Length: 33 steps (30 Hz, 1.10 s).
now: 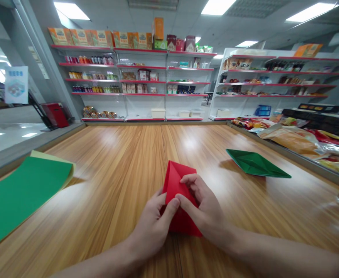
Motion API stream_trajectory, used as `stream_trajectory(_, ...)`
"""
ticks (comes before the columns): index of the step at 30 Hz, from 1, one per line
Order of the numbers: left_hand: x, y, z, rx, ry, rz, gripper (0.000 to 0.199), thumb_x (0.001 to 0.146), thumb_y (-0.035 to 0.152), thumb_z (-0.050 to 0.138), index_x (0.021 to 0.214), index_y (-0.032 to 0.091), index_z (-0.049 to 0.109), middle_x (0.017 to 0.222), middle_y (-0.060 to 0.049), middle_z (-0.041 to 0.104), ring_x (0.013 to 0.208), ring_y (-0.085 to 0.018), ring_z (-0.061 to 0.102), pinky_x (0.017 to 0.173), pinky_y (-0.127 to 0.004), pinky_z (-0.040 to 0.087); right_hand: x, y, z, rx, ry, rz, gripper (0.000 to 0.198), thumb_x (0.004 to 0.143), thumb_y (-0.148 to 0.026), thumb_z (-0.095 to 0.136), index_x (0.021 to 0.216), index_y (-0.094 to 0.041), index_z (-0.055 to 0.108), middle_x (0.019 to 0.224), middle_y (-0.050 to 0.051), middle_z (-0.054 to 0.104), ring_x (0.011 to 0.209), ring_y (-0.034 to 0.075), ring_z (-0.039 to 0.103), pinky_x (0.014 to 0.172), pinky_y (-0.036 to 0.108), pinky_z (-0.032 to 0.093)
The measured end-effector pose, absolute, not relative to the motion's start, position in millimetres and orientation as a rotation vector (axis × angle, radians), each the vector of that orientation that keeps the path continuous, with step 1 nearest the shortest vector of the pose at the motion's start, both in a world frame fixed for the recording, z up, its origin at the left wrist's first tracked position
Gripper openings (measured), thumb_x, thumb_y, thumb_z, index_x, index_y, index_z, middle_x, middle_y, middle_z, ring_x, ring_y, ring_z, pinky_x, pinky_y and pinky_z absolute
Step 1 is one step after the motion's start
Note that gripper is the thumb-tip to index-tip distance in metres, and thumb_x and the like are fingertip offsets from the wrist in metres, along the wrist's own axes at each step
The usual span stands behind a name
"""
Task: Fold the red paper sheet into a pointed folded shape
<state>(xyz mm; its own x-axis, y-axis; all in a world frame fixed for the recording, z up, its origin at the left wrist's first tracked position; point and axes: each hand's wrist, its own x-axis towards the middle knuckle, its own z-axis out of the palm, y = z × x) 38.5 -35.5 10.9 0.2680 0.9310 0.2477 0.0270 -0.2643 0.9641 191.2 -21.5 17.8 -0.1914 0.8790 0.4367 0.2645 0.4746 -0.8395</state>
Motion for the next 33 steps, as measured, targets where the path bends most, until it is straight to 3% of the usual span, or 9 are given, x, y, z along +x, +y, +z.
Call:
stream_trajectory(3,32,-32,12,1.521,0.991,1.195,0.038,0.091,0.039,0.046,0.061,0.016,0.049,0.072,-0.002,0.053,0.065,-0.013,0.05,0.061,-0.023,0.041,201,-10,32,-1.117,-1.751,0.618,0.026,0.084,-0.033,0.059,0.104,-0.018,0.053,0.104,0.01,0.059,0.093,0.021,0.058,0.086,0.038,0.047)
stream_trajectory(5,24,-28,17,1.611,0.949,1.125,0.04,0.09,0.04,0.047,0.058,0.016,0.047,0.069,-0.001,0.051,0.063,-0.013,0.049,0.059,-0.023,0.04,208,-1,43,-1.173,-1.714,0.636,0.046,0.077,-0.037,0.067,0.115,-0.016,0.051,0.108,0.012,0.061,0.097,0.023,0.058,0.089,0.041,0.046)
stream_trajectory(9,8,-16,42,1.862,0.739,0.806,0.04,0.091,0.04,0.045,0.065,0.013,0.059,0.075,-0.004,0.055,0.064,-0.013,0.052,0.056,-0.022,0.04,218,13,50,-1.072,-1.777,1.468,0.042,0.074,-0.044,0.069,0.101,-0.013,0.062,0.091,0.009,0.069,0.081,0.021,0.066,0.071,0.034,0.053)
stream_trajectory(11,2,-9,53,1.93,0.822,0.766,0.036,0.09,0.037,0.046,0.071,0.013,0.065,0.079,-0.005,0.059,0.07,-0.015,0.055,0.062,-0.024,0.043,218,17,44,-1.028,-1.657,1.609,0.036,0.075,-0.043,0.069,0.09,-0.012,0.066,0.085,0.008,0.071,0.073,0.02,0.067,0.064,0.03,0.052)
stream_trajectory(15,0,1,58,1.91,1.247,1.089,0.028,0.082,0.038,0.059,0.067,0.016,0.067,0.101,-0.009,0.061,0.098,-0.023,0.056,0.089,-0.037,0.042,212,19,24,-0.966,-1.378,1.376,0.032,0.076,-0.039,0.069,0.096,-0.014,0.069,0.085,0.007,0.072,0.073,0.019,0.067,0.064,0.03,0.053)
stream_trajectory(18,7,-1,49,1.667,1.393,1.284,0.031,0.073,0.045,0.066,0.074,0.014,0.07,0.123,-0.014,0.05,0.12,-0.03,0.044,0.099,-0.044,0.036,207,13,15,-0.959,-1.367,1.177,0.029,0.078,-0.038,0.068,0.098,-0.017,0.07,0.088,0.006,0.072,0.075,0.019,0.066,0.067,0.032,0.054)
stream_trajectory(21,16,-7,41,1.421,1.193,1.263,0.037,0.077,0.047,0.063,0.09,0.013,0.071,0.119,-0.015,0.055,0.108,-0.027,0.053,0.089,-0.04,0.045,205,5,12,-0.962,-1.435,1.058,0.024,0.08,-0.037,0.066,0.095,-0.019,0.072,0.084,0.004,0.072,0.074,0.019,0.066,0.069,0.033,0.055)
stream_trajectory(25,20,-12,37,1.395,1.059,1.209,0.032,0.079,0.043,0.064,0.073,0.013,0.072,0.083,-0.009,0.065,0.084,-0.022,0.059,0.081,-0.037,0.047,206,-2,13,-0.939,-1.515,1.037,0.024,0.08,-0.037,0.065,0.095,-0.018,0.071,0.085,0.005,0.072,0.074,0.02,0.066,0.066,0.032,0.055)
stream_trajectory(33,21,-16,37,1.569,1.172,1.254,0.029,0.077,0.037,0.066,0.059,0.016,0.069,0.084,-0.006,0.06,0.077,-0.017,0.058,0.07,-0.029,0.049,204,-5,16,-0.879,-1.575,1.217,0.025,0.083,-0.038,0.062,0.094,-0.017,0.071,0.084,0.005,0.072,0.07,0.018,0.065,0.061,0.028,0.053)
